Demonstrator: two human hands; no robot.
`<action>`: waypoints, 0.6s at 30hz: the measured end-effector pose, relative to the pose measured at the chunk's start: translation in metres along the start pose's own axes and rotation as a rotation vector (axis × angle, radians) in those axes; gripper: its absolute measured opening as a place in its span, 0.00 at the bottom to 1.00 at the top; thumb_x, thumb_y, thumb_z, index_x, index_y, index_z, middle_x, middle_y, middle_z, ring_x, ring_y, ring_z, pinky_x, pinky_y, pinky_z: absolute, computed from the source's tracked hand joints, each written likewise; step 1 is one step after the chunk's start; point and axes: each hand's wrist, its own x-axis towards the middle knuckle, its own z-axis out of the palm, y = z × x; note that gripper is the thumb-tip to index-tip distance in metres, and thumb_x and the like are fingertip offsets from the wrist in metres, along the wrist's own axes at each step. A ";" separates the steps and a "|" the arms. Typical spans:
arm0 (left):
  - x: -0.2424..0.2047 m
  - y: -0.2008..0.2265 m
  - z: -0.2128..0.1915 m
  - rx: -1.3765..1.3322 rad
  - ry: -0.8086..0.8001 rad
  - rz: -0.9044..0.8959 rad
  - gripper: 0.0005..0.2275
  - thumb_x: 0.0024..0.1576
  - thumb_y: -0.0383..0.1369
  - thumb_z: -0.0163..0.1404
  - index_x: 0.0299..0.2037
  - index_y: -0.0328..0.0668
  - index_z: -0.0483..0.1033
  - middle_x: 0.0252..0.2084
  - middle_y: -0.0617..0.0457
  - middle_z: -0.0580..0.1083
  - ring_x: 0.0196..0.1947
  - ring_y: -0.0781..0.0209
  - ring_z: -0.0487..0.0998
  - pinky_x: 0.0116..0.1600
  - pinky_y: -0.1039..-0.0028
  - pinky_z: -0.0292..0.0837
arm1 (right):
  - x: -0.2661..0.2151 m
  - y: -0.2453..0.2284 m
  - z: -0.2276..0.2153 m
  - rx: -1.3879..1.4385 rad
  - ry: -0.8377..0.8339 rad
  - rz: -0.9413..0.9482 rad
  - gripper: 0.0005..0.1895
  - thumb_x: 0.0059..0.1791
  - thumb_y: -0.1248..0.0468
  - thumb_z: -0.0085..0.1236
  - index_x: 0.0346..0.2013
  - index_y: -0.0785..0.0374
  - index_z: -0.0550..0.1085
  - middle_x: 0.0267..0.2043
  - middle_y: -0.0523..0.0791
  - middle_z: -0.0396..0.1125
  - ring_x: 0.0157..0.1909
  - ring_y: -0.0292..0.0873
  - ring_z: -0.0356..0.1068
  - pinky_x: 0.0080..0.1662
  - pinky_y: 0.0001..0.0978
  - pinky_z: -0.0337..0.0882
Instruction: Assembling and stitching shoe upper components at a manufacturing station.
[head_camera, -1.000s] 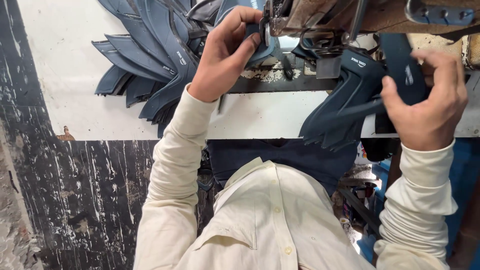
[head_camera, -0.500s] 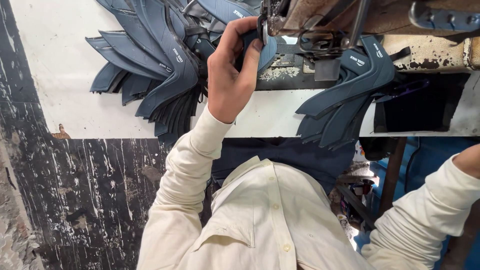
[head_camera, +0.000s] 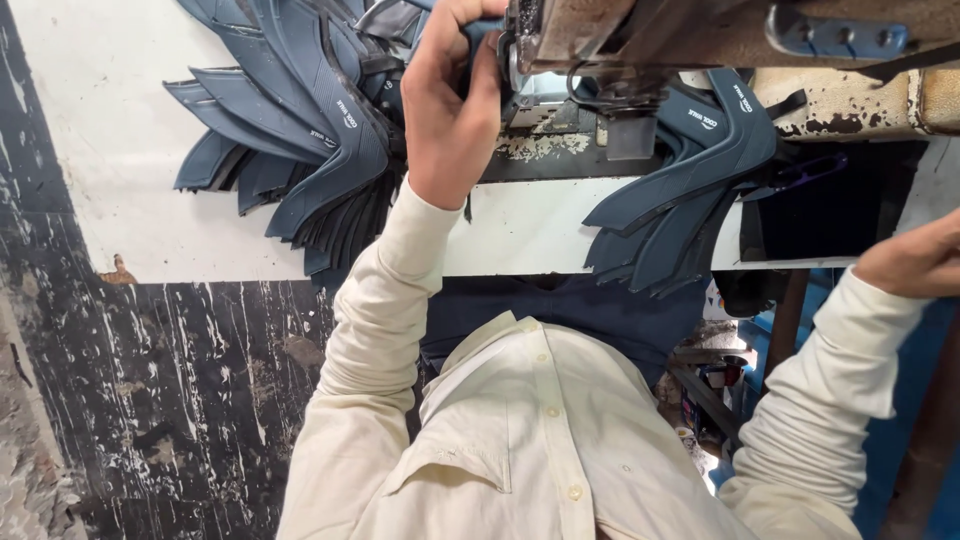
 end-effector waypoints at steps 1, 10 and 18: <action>-0.001 0.002 -0.001 -0.009 -0.005 -0.016 0.08 0.70 0.17 0.46 0.56 0.32 0.72 0.42 0.57 0.74 0.40 0.75 0.72 0.48 0.85 0.67 | 0.001 -0.016 0.011 0.009 0.029 0.013 0.23 0.65 0.64 0.51 0.29 0.70 0.59 0.25 0.44 0.54 0.29 0.42 0.49 0.36 0.41 0.55; -0.010 0.015 -0.020 -0.029 -0.156 -0.074 0.12 0.69 0.17 0.47 0.61 0.31 0.71 0.46 0.59 0.73 0.44 0.77 0.71 0.54 0.86 0.69 | -0.022 0.027 0.022 0.033 0.106 0.064 0.24 0.65 0.63 0.52 0.28 0.72 0.61 0.23 0.44 0.54 0.28 0.42 0.48 0.34 0.42 0.55; 0.030 0.001 -0.051 -0.145 -0.523 -0.040 0.14 0.66 0.18 0.47 0.62 0.30 0.67 0.49 0.60 0.71 0.49 0.77 0.71 0.58 0.84 0.70 | -0.048 0.059 0.012 0.031 0.178 0.065 0.16 0.65 0.64 0.52 0.37 0.75 0.70 0.32 0.47 0.64 0.35 0.43 0.56 0.40 0.42 0.64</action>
